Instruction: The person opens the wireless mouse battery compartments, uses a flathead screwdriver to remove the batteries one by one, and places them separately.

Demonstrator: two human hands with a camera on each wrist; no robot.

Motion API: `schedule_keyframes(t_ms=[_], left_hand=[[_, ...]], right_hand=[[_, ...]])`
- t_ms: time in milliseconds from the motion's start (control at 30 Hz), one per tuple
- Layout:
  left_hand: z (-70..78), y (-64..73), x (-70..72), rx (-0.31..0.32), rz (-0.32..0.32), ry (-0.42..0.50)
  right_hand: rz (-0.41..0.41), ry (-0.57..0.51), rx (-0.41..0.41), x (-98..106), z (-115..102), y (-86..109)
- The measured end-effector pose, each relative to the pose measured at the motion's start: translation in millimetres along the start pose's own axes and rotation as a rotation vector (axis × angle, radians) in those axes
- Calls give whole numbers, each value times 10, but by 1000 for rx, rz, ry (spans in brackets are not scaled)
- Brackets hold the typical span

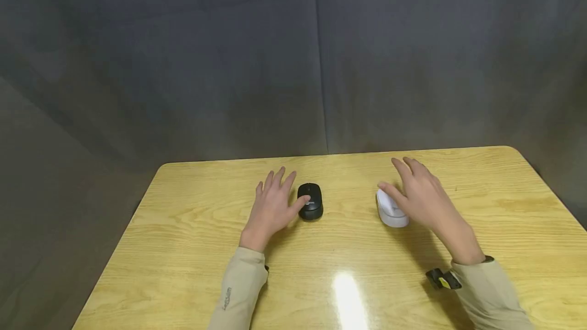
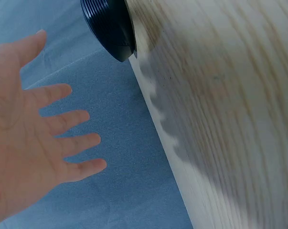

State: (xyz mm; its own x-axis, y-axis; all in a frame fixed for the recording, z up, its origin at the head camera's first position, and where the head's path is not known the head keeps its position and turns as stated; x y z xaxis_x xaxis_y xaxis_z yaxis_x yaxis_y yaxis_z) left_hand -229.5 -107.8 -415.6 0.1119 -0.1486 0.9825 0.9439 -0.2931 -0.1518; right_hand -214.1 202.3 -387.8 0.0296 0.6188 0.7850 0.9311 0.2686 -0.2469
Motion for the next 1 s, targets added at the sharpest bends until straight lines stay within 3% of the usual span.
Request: schedule_keyframes(t_ms=[500, 700, 1000], left_hand=[[27, -5, -15, -3, -59, -4], [83, -13, -23, -30, -112, -13], [119, 6, -74, -57, -210, 7]], right_hand=[[42, -11, 91, -78, -230, -152], [6, -35, 98, -161, -315, -211], [-121, -103, 78, -453, -475, -336]])
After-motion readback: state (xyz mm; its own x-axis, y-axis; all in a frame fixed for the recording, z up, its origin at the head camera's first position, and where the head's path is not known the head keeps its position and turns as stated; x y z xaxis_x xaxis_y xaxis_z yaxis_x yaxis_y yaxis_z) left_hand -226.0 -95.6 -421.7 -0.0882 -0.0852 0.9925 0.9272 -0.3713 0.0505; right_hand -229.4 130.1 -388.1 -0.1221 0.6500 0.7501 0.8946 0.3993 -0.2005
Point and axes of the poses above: each hand's wrist, its own y-axis away from the middle knuckle, its own x-axis out of the back of the hand, z = x × y, the point moved 4 cm from there along -y, towards the middle knuckle, and after that the axes turned 13 degrees about -y, right-handed, at the moved point
